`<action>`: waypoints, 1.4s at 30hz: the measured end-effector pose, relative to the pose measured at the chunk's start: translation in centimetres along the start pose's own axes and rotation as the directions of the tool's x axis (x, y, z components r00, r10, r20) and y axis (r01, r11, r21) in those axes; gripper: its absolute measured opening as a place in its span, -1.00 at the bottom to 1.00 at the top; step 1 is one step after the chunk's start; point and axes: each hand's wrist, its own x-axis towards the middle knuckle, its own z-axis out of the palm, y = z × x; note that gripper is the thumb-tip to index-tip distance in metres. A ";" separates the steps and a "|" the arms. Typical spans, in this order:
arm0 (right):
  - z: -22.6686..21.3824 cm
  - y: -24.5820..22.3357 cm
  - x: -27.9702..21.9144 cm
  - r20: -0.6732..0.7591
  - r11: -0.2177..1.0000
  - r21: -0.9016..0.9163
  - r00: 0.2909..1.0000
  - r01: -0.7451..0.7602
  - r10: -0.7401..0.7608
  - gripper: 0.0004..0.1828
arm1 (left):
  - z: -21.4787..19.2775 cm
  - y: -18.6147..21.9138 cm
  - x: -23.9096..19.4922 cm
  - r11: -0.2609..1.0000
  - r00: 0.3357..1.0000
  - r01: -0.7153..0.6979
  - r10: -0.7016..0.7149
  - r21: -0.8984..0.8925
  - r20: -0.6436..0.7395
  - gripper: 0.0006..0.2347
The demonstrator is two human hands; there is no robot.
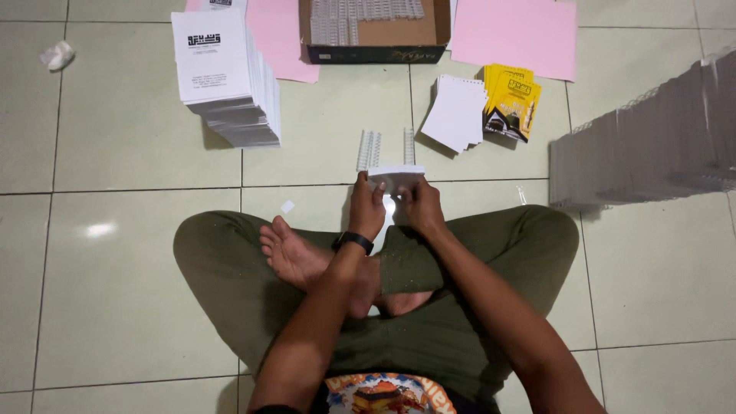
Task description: The person sits on the floor and assembles spiral-bound notebooks by hand. They pick up stacks of paper and spiral bindings, insert the bindings into the holes of the paper stacks, and place the finished notebooks into a pile.
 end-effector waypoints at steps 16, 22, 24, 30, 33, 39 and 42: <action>-6.1 -13.7 -3.7 0.237 0.990 -0.012 0.962 -0.137 0.136 -0.13 | -0.8 0.8 0.6 0.945 0.921 0.324 -0.309 -0.029 0.238 -0.32; -3.7 -6.2 -2.5 0.273 0.994 0.049 0.959 -0.097 0.080 -0.14 | -0.4 -1.1 0.9 0.949 0.934 0.316 -0.315 0.023 0.170 -0.36; -3.2 -4.9 -2.2 0.272 0.994 0.058 0.960 -0.090 0.071 -0.16 | -0.9 -0.2 0.6 0.948 0.936 0.318 -0.317 0.015 0.154 -0.36; -4.1 -5.2 -0.7 0.267 0.912 0.370 0.960 -0.178 0.079 -0.27 | -5.9 6.3 -1.0 0.959 0.958 0.283 -0.281 0.032 -0.064 -0.46; -2.7 -2.6 1.4 0.057 0.983 0.041 0.983 -0.177 0.175 -0.62 | -10.2 8.1 -2.3 0.936 0.930 0.350 -0.342 0.041 -0.133 -0.41; -0.3 -5.9 4.2 -0.117 0.967 -0.223 0.988 -0.122 0.097 -0.38 | -15.7 11.7 -7.3 0.851 0.868 0.496 -0.484 0.170 -0.108 -0.41; 2.7 -5.6 6.0 -0.095 0.955 -0.265 0.982 0.134 -0.164 -0.48 | -15.9 8.8 -9.0 0.855 0.854 0.517 -0.514 0.025 -0.084 -0.36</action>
